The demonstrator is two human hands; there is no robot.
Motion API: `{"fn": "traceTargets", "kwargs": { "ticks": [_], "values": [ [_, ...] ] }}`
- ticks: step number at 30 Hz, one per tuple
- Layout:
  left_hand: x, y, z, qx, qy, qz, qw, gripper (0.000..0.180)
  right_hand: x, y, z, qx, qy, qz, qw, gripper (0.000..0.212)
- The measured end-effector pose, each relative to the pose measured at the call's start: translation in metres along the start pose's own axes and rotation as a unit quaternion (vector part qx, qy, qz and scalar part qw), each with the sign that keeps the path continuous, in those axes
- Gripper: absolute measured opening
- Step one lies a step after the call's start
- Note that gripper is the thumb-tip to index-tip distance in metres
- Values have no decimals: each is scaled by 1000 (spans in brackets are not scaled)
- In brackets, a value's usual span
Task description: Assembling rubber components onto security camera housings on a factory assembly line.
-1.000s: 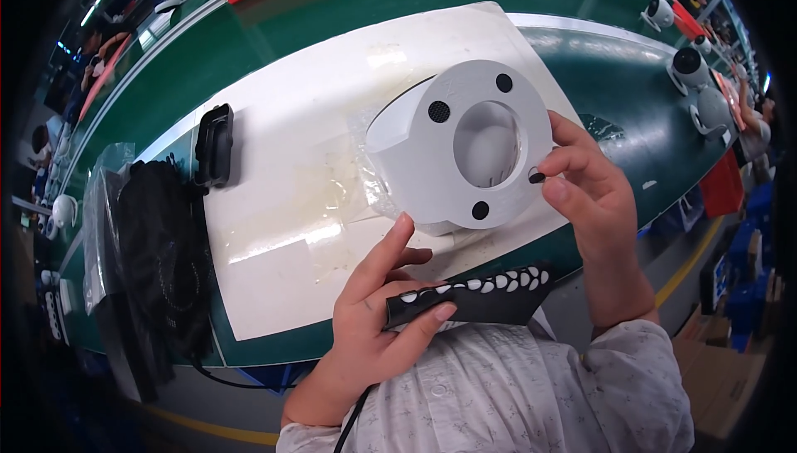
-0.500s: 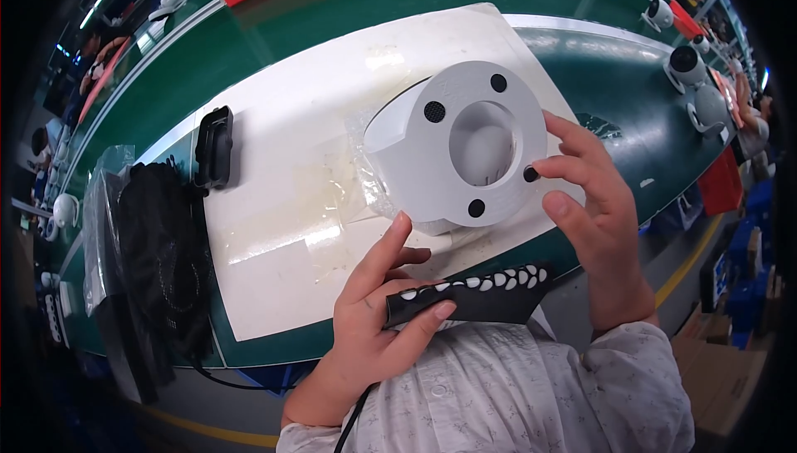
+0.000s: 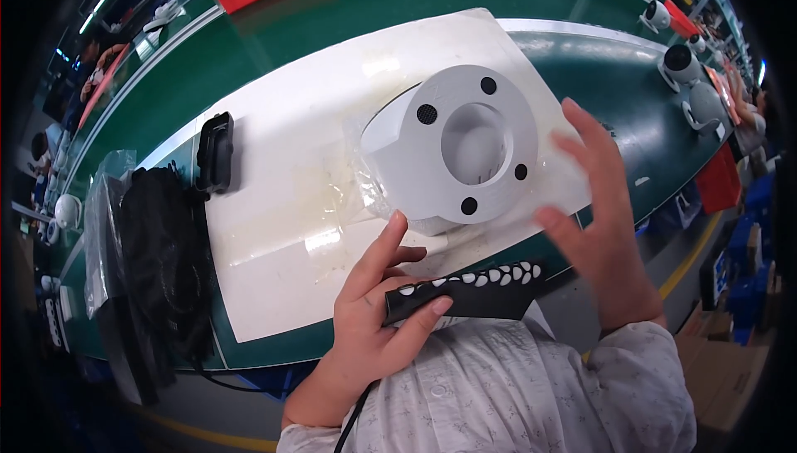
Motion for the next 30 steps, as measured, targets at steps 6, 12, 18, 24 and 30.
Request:
{"fn": "traceTargets", "kwargs": {
  "ticks": [6, 12, 18, 24, 30],
  "values": [
    [3, -3, 1, 21, -7, 3, 1000, 17, 21, -16, -25, 252, -569, 207, 755, 27],
    [-8, 2, 5, 8, 6, 4, 1000, 19, 19, -46, -21, 222, -564, 70, 793, 19],
    [-15, 10, 3, -85, 45, 9, 995, 55, 61, -131, -73, -48, -34, -94, 994, 11],
    [-17, 12, 4, -151, 65, 38, 986, 17, 141, -210, -174, -151, 329, -117, 925, 9],
    [-11, 7, 2, -144, 64, 41, 987, 26, 154, -220, -190, 65, 228, 20, 971, 20]
  ]
}}
Point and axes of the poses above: each hand's wrist, its own y-axis away from the middle knuckle, its own x-axis out of the palm, z = x × y, the point moved 1 cm from there along -y, towards the middle knuckle, and after that the axes turned 1 degree about z, right-handed, at the moved point
